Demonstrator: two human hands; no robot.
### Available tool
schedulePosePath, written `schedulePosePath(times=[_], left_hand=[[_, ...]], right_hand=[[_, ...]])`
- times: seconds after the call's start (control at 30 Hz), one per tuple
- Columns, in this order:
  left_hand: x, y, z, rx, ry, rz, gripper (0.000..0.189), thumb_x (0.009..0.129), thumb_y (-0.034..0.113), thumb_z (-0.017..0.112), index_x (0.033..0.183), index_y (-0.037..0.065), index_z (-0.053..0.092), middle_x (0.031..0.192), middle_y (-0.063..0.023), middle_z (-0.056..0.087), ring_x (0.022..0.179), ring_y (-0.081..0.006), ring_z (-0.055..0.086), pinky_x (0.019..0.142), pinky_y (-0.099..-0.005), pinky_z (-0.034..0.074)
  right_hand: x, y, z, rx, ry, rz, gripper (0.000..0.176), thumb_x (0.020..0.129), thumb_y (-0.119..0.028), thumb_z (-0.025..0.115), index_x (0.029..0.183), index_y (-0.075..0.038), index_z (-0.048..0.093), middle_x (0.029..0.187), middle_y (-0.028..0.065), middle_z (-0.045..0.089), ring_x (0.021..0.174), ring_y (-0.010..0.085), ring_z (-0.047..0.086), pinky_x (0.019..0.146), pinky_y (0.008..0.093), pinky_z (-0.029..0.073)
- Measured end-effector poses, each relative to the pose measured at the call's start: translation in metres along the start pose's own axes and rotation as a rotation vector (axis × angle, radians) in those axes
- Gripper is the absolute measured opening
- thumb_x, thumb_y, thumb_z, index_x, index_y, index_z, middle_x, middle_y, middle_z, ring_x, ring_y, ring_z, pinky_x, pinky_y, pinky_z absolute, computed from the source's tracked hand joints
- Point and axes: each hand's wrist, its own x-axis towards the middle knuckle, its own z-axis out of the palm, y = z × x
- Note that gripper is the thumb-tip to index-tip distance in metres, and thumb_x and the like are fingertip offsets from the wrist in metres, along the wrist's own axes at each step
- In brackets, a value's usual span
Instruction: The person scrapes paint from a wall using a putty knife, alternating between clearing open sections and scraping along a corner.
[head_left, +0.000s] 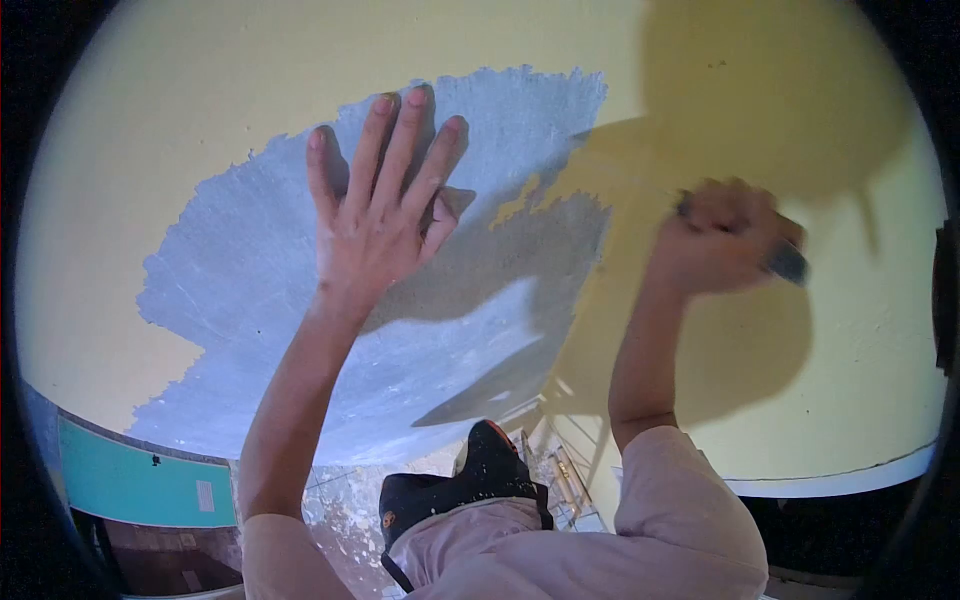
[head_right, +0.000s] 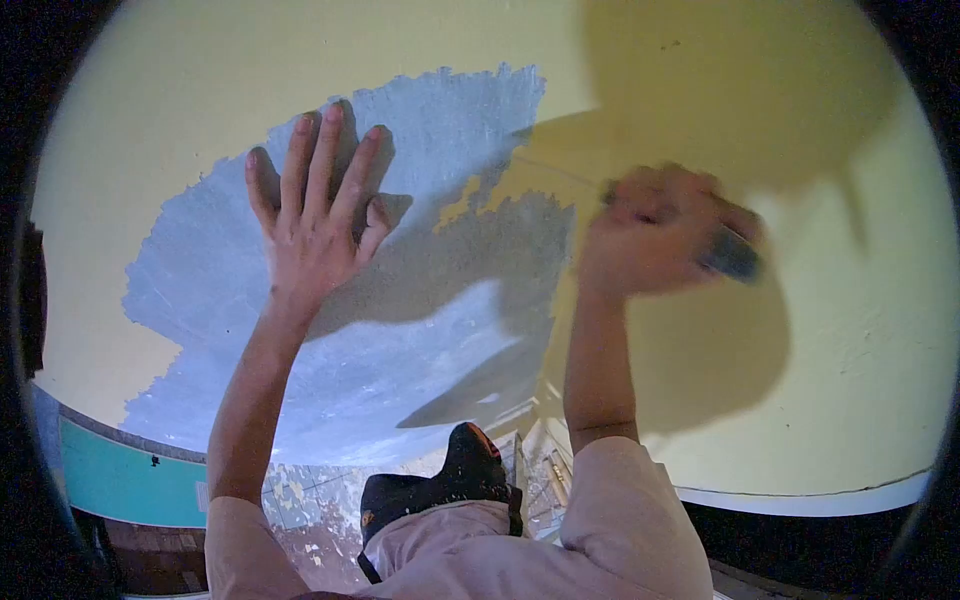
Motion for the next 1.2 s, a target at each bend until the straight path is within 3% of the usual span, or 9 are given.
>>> schedulePosePath(times=[0.07, 0.3, 0.5, 0.57, 0.77, 0.93, 1.03, 1.07, 1.2], left_hand=[[0.001, 0.002, -0.001, -0.006, -0.003, 0.003, 0.053, 0.084, 0.039, 0.043, 0.135, 0.028, 0.042, 0.147, -0.0045, 0.031, 0.135, -0.0234, 0.028, 0.11, -0.056, 0.004], [0.001, 0.002, 0.001, -0.038, 0.029, -0.019, 0.055, 0.079, 0.036, 0.048, 0.133, 0.027, 0.044, 0.145, -0.0035, 0.034, 0.134, -0.0215, 0.031, 0.109, -0.0576, 0.007], [0.003, 0.001, 0.002, -0.018, 0.044, -0.023, 0.054, 0.079, 0.037, 0.047, 0.133, 0.027, 0.046, 0.145, -0.0039, 0.034, 0.134, -0.022, 0.031, 0.109, -0.0573, 0.006], [-0.001, 0.001, 0.002, -0.031, 0.025, -0.012, 0.054, 0.079, 0.037, 0.047, 0.132, 0.027, 0.046, 0.145, -0.004, 0.034, 0.134, -0.022, 0.031, 0.109, -0.0573, 0.006], [0.003, 0.003, 0.002, -0.004, 0.036, -0.017, 0.053, 0.08, 0.036, 0.046, 0.133, 0.027, 0.046, 0.145, -0.004, 0.035, 0.134, -0.0219, 0.032, 0.109, -0.0579, 0.006], [0.002, 0.003, 0.0, -0.024, 0.039, -0.017, 0.055, 0.079, 0.035, 0.046, 0.134, 0.027, 0.044, 0.145, -0.0036, 0.035, 0.134, -0.0217, 0.032, 0.109, -0.0581, 0.006], [0.002, 0.003, 0.001, -0.014, 0.029, -0.013, 0.055, 0.079, 0.035, 0.047, 0.134, 0.027, 0.044, 0.145, -0.0035, 0.034, 0.134, -0.0217, 0.032, 0.109, -0.0581, 0.006], [0.0, 0.003, 0.001, -0.014, 0.024, -0.016, 0.055, 0.079, 0.035, 0.047, 0.134, 0.027, 0.044, 0.145, -0.0035, 0.034, 0.134, -0.0217, 0.032, 0.109, -0.0581, 0.006], [0.0, 0.002, 0.003, -0.035, 0.044, -0.016, 0.055, 0.079, 0.035, 0.046, 0.134, 0.027, 0.044, 0.145, -0.0036, 0.034, 0.134, -0.0217, 0.032, 0.109, -0.0581, 0.007]], right_hand=[[-0.015, 0.006, -0.003, -0.521, -0.209, -0.279, 0.021, 0.071, 0.004, 0.048, 0.075, -0.013, 0.036, 0.049, 0.0009, 0.03, 0.037, 0.0104, 0.031, 0.032, 0.0231, 0.024], [0.015, -0.042, 0.0, -0.253, -0.138, -0.284, 0.022, 0.07, 0.005, 0.048, 0.075, -0.012, 0.034, 0.055, 0.0023, 0.036, 0.038, 0.0109, 0.036, 0.032, 0.0239, 0.026], [-0.005, 0.012, -0.05, -0.245, 0.045, 0.217, 0.011, 0.08, -0.015, 0.05, 0.09, -0.012, 0.052, 0.068, 0.0022, 0.051, 0.047, 0.0151, 0.044, 0.041, 0.0287, 0.037], [0.018, -0.028, -0.021, -0.228, -0.113, -0.232, 0.016, 0.072, 0.001, 0.052, 0.08, -0.008, 0.042, 0.053, 0.0002, 0.044, 0.046, 0.0088, 0.046, 0.039, 0.0222, 0.035], [-0.022, 0.023, -0.05, -0.347, 0.043, 0.146, 0.02, 0.072, 0.004, 0.048, 0.077, -0.013, 0.04, 0.051, -0.0018, 0.038, 0.042, 0.0079, 0.037, 0.035, 0.0215, 0.026], [-0.006, -0.018, -0.001, -0.131, -0.064, -0.236, 0.025, 0.068, 0.011, 0.05, 0.073, -0.011, 0.039, 0.057, 0.0022, 0.044, 0.041, 0.0093, 0.04, 0.034, 0.0235, 0.03], [-0.033, 0.001, -0.001, -0.834, -0.376, -0.468, 0.023, 0.07, 0.005, 0.049, 0.068, -0.011, 0.033, 0.054, 0.0001, 0.035, 0.041, 0.0085, 0.039, 0.036, 0.0222, 0.027], [-0.032, -0.01, 0.001, -0.227, -0.056, -0.003, 0.022, 0.073, 0.001, 0.049, 0.066, -0.011, 0.033, 0.053, -0.0007, 0.031, 0.041, 0.0082, 0.039, 0.037, 0.0224, 0.028], [-0.008, -0.029, -0.001, -0.596, -0.29, -0.252, 0.017, 0.076, 0.0, 0.051, 0.071, -0.011, 0.039, 0.067, 0.0037, 0.047, 0.046, 0.0109, 0.043, 0.039, 0.0221, 0.032]])
